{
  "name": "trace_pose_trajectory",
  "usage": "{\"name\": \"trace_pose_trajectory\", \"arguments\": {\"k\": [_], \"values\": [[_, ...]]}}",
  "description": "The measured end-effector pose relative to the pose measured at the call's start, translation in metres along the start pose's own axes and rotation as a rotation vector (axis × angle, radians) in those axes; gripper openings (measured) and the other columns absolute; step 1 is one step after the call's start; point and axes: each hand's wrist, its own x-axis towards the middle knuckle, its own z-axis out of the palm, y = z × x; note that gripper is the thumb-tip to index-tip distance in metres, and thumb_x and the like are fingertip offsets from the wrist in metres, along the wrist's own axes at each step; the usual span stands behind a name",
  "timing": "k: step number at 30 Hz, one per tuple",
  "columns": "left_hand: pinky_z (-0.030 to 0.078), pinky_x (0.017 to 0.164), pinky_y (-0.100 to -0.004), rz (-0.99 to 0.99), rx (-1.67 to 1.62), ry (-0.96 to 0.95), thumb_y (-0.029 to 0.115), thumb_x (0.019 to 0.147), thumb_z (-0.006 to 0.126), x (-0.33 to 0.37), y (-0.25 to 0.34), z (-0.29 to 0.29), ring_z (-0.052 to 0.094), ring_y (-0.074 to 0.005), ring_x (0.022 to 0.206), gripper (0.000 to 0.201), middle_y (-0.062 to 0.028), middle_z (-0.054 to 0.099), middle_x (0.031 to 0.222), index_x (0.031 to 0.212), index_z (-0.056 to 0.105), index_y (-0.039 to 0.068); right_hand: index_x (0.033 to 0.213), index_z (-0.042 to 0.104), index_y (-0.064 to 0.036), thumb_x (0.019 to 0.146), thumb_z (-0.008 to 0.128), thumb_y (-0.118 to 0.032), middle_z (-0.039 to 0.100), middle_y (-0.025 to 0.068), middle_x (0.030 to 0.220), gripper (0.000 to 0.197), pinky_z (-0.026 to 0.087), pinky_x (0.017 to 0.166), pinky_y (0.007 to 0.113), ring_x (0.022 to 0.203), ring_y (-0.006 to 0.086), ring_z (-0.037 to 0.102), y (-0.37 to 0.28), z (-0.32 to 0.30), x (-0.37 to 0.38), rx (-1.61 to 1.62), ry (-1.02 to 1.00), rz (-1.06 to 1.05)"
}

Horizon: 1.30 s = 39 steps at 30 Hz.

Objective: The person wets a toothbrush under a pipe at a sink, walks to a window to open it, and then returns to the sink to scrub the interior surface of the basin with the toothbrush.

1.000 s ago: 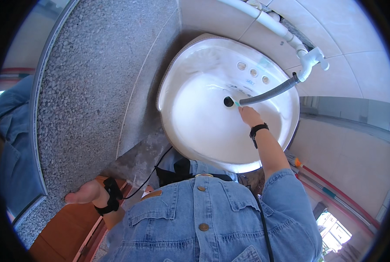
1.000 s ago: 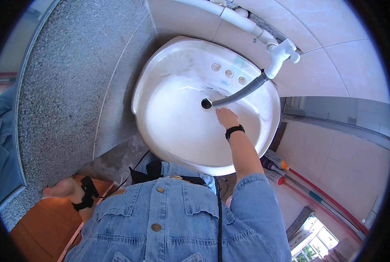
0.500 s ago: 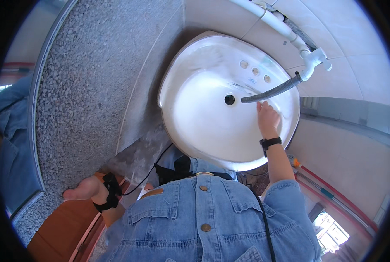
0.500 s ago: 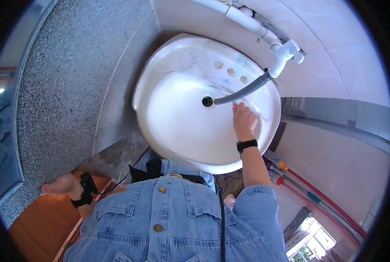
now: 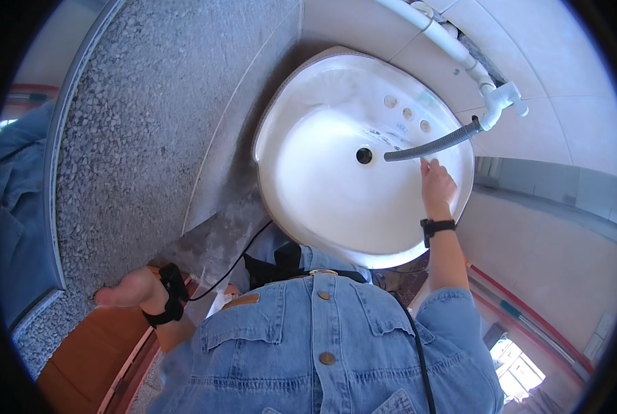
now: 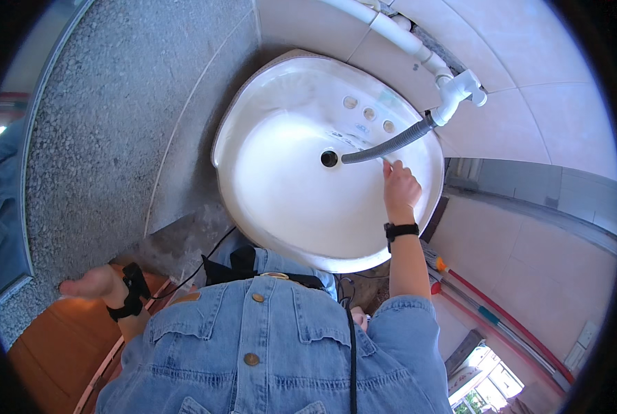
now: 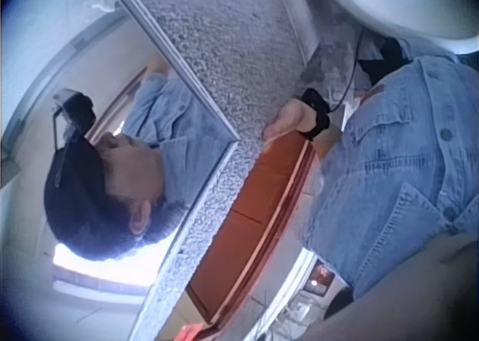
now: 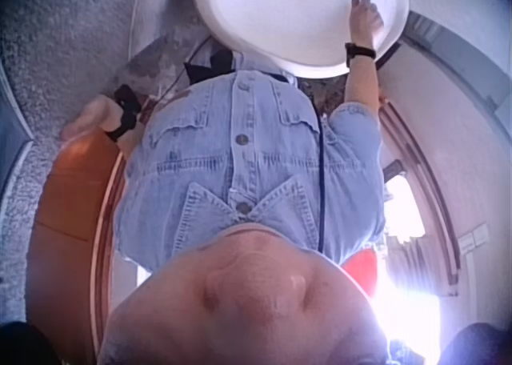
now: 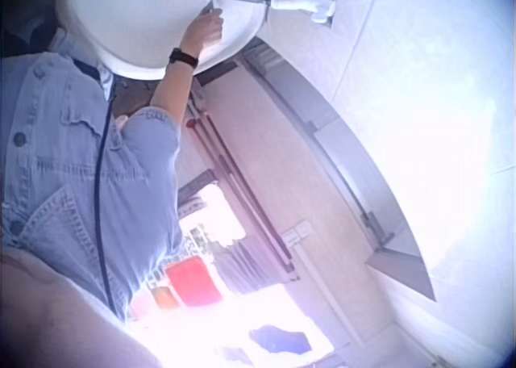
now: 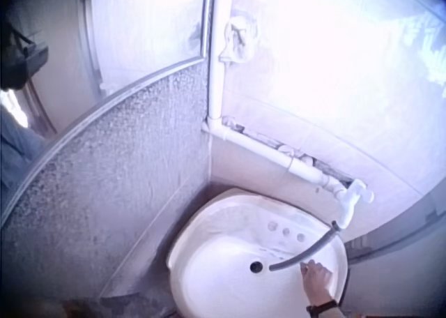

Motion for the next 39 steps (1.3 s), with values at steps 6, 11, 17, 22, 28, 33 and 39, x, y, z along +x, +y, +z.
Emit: {"name": "trace_pose_trajectory", "arguments": {"k": [6, 11, 17, 22, 28, 33, 39], "values": [[0.038, 0.095, -0.0376, 0.019, -0.002, 0.024, 0.042, 0.094, 0.019, 0.001, -0.002, 0.002, 0.04, -0.0286, 0.113, 0.061, -0.0222, 0.029, 0.131, 0.131, 0.017, -0.006, 0.072, 0.05, -0.013, 0.088, 0.045, -0.042, 0.057, 0.0063, 0.06, 0.033, 0.048, 0.045, 0.037, 0.052, 0.0255, 0.06, 0.002, 0.002, 0.004, 0.027, 0.007, -0.03], [0.039, 0.095, -0.0377, -0.043, -0.092, -0.052, 0.045, 0.094, 0.019, -0.005, -0.005, -0.005, 0.039, -0.029, 0.114, 0.064, -0.0226, 0.029, 0.131, 0.132, 0.015, -0.007, 0.075, 0.049, -0.0121, 0.089, 0.042, -0.042, 0.058, 0.0084, 0.063, 0.034, 0.047, 0.046, 0.041, 0.053, 0.0291, 0.059, 0.023, 0.003, -0.003, 0.006, -0.078, 0.008], [0.038, 0.096, -0.0394, 0.004, -0.079, -0.013, 0.049, 0.092, 0.023, 0.0, -0.002, 0.004, 0.039, -0.0318, 0.115, 0.071, -0.0253, 0.028, 0.132, 0.132, 0.015, -0.009, 0.079, 0.053, -0.0118, 0.087, 0.046, -0.039, 0.059, 0.0083, 0.065, 0.029, 0.049, 0.049, 0.04, 0.055, 0.0284, 0.06, -0.017, 0.007, 0.013, 0.071, -0.074, -0.041], [0.04, 0.094, -0.0389, -0.016, -0.117, 0.047, 0.048, 0.092, 0.023, 0.0, -0.001, 0.007, 0.042, -0.0317, 0.112, 0.07, -0.0255, 0.03, 0.13, 0.129, 0.019, -0.012, 0.079, 0.058, -0.0069, 0.087, 0.045, -0.039, 0.062, 0.0142, 0.077, 0.036, 0.048, 0.063, 0.046, 0.07, 0.0338, 0.061, -0.001, 0.058, -0.016, 0.132, -0.327, 0.05], [0.04, 0.094, -0.0382, -0.005, -0.02, 0.029, 0.048, 0.093, 0.019, 0.004, -0.002, 0.001, 0.043, -0.0322, 0.112, 0.07, -0.0252, 0.032, 0.129, 0.127, 0.022, -0.012, 0.083, 0.059, -0.0073, 0.09, 0.034, -0.043, 0.063, 0.0154, 0.077, 0.044, 0.048, 0.066, 0.046, 0.075, 0.0343, 0.061, -0.04, 0.072, -0.017, 0.2, -0.538, 0.145], [0.037, 0.096, -0.04, 0.044, -0.028, -0.02, 0.047, 0.093, 0.019, 0.005, 0.001, 0.008, 0.038, -0.0332, 0.116, 0.066, -0.0244, 0.024, 0.134, 0.131, 0.016, -0.008, 0.087, 0.057, -0.0077, 0.09, 0.037, -0.042, 0.063, 0.0159, 0.075, 0.04, 0.049, 0.062, 0.046, 0.069, 0.0342, 0.062, -0.049, 0.065, 0.009, 0.172, -0.425, -0.001], [0.034, 0.099, -0.0405, 0.006, -0.051, -0.066, 0.045, 0.094, 0.02, -0.001, -0.011, -0.014, 0.033, -0.0327, 0.12, 0.065, -0.024, 0.019, 0.137, 0.134, 0.01, -0.005, 0.083, 0.057, -0.0086, 0.089, 0.042, -0.04, 0.063, 0.0135, 0.069, 0.036, 0.05, 0.057, 0.044, 0.06, 0.0339, 0.061, -0.033, 0.009, 0.006, 0.222, -0.266, 0.025]]}}
